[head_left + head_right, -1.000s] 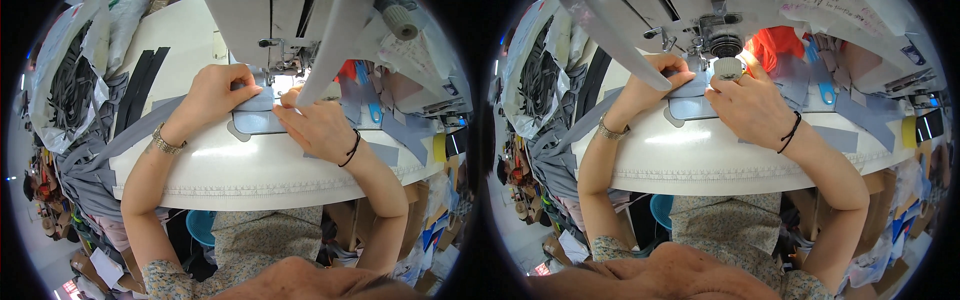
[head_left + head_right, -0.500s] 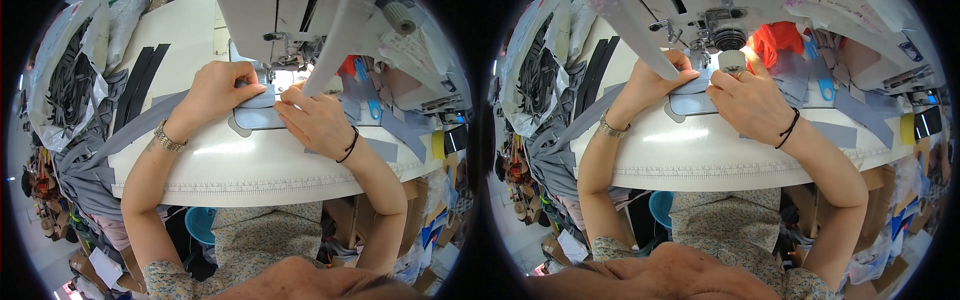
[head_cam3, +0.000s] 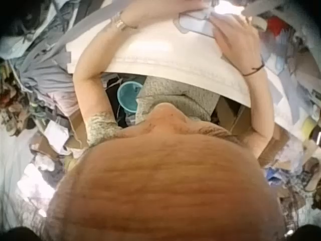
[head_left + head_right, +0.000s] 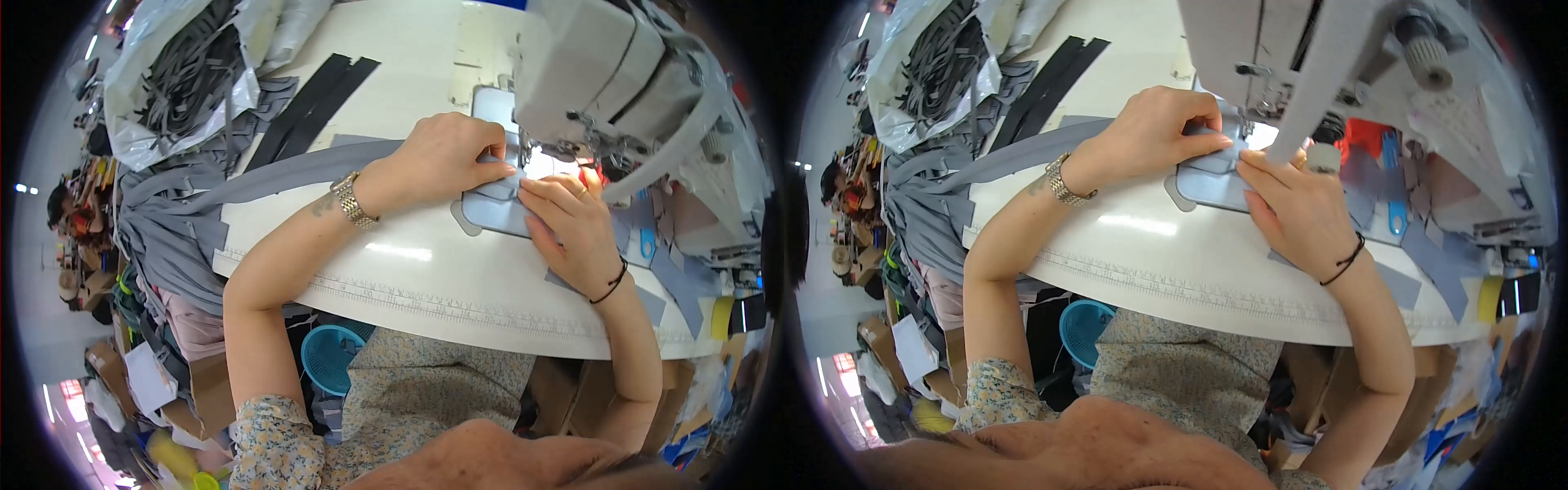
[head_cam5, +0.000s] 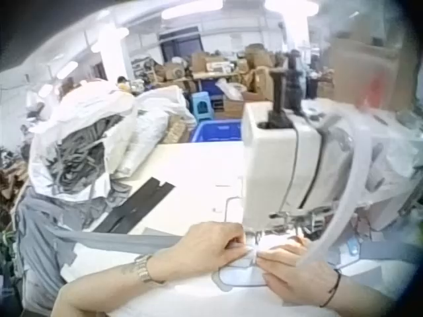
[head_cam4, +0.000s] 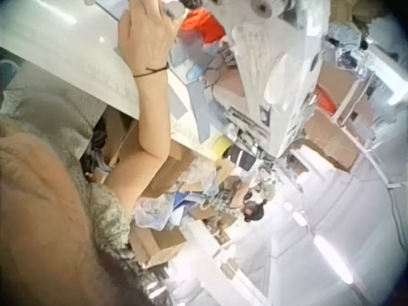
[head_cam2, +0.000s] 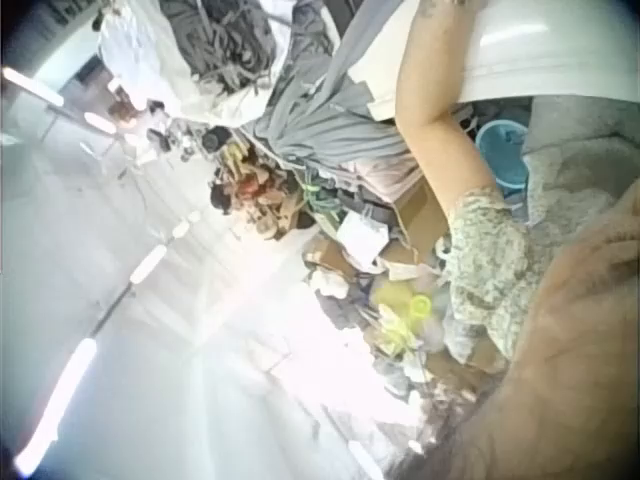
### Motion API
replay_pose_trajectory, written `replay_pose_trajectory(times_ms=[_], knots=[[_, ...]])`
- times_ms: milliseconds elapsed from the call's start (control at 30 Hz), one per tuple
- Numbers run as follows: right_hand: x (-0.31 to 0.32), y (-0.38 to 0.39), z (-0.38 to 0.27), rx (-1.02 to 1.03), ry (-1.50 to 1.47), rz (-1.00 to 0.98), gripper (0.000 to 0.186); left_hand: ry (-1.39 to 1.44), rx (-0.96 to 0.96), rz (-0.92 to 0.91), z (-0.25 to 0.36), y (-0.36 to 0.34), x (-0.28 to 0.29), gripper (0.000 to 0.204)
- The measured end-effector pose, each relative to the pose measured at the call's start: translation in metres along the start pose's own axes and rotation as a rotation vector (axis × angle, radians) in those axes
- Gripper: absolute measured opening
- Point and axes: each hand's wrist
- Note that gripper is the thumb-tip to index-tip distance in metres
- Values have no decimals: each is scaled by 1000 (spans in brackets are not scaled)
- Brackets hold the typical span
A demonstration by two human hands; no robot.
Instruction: Sewing long gray straps or fabric components using an industrial sewing machine.
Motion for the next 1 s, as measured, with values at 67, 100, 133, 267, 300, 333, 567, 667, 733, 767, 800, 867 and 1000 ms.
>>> replay_pose_trajectory(times_ms=[67, 100, 133, 267, 300, 333, 567, 667, 733, 767, 800, 867, 1000], knots=[[0, 1, 1, 2, 11, -7, 28, -86, -45, 193, -22, 3, 11, 22], [0, 0, 1, 5, 5, -5, 28, -155, -102, 372, -38, 4, 19, 22], [2, 0, -2, -33, -31, -23, 28, -386, -47, 394, -57, 5, 36, 20], [1, -3, -4, -79, -85, -47, 29, -845, 220, 153, -108, 18, 73, 13], [0, -4, -4, -75, -88, -43, 29, -839, 140, 171, -113, 21, 71, 12], [1, -2, -3, -79, -85, -56, 31, -824, 58, 188, -109, 19, 69, 11], [2, -4, -3, -71, -25, -27, 34, -514, -25, 188, -84, 14, 60, 11], [-1, -3, -1, -18, -25, 14, 30, -737, -111, 123, -85, 9, 56, 12], [-3, -1, 1, -23, -16, -15, 30, -761, -107, 77, -84, 8, 57, 14], [-3, -1, 1, -15, -19, -40, 31, -800, -90, 31, -81, 6, 57, 15], [-3, -2, -1, -26, -19, -39, 31, -657, -50, 108, -78, 6, 55, 17], [-5, 1, 1, -45, -8, -39, 31, -576, -248, 228, -47, 5, 45, 14], [-6, 7, 2, -30, 38, -10, 29, -356, -660, 301, 15, 8, 13, 16]])
Point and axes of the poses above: each hand's wrist, its own y-axis away from the middle knuckle, its own x-axis out of the back of the hand, z = x × y, and after that the axes turned 7 degrees about z, right-handed
